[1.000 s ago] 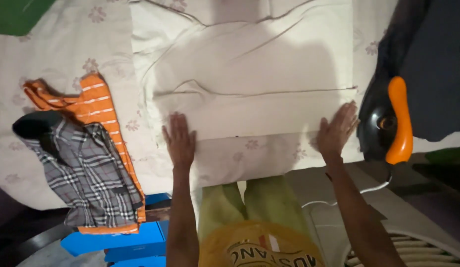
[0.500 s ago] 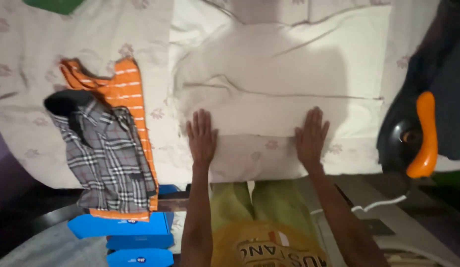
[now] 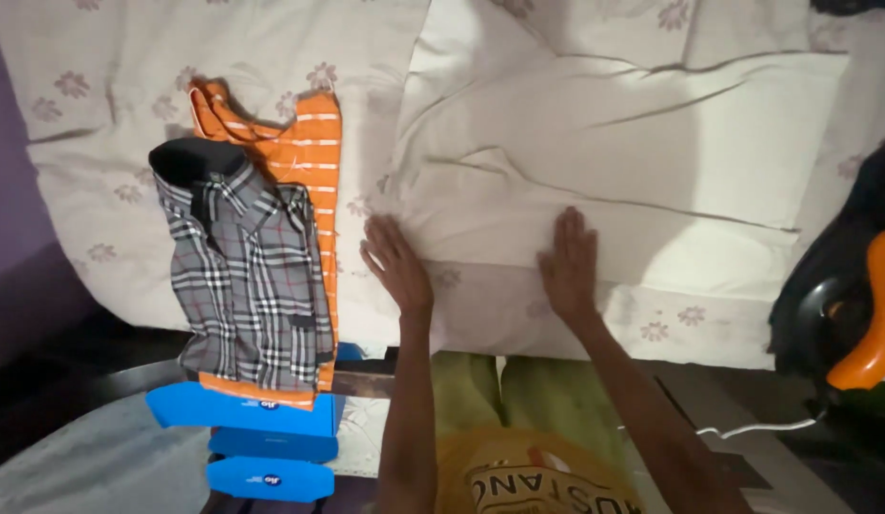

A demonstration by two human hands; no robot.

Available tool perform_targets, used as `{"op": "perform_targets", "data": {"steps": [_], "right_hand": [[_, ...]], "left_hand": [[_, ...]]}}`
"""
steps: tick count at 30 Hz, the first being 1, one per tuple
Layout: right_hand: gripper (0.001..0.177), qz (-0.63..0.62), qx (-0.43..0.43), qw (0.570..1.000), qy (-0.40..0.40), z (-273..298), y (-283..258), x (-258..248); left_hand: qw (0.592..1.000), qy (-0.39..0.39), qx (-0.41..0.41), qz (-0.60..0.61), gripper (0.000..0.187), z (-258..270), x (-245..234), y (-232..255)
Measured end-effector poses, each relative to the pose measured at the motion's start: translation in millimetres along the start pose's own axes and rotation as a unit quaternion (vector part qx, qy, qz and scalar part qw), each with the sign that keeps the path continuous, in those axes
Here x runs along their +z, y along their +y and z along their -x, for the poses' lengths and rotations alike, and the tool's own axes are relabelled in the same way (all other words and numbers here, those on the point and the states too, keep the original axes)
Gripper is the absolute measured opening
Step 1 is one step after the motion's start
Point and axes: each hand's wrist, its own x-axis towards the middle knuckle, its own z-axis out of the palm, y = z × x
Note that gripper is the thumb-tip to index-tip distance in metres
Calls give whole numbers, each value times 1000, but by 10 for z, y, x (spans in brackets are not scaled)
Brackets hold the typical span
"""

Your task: The person irons a white t-shirt laid out on a bed using an orange and black iron. They smooth the fabric with one hand while moving the iron across the surface, then fold the shirt into a compact rectangle and place it on a stack of other folded clothes.

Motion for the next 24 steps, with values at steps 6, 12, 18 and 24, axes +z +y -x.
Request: {"op": "perform_targets", "data": {"steps": [6,12,18,24], "right_hand": [[75,-86,-109,984,-113,-218,-980,348],[72,-10,-134,978,-162,-466,-918,395],[58,-85,-50,995,-10,-437,-533,347],[34,-69,-1,995,76,-1478,-682,111]], "left_hand": [[973,105,-34,205,60,-47,347,140],[973,-1,7,233,20,-124,471,-232],[979,0,-88,186,54,-306,309,-379],[924,167,75,335,30,-843,-259,107]]}}
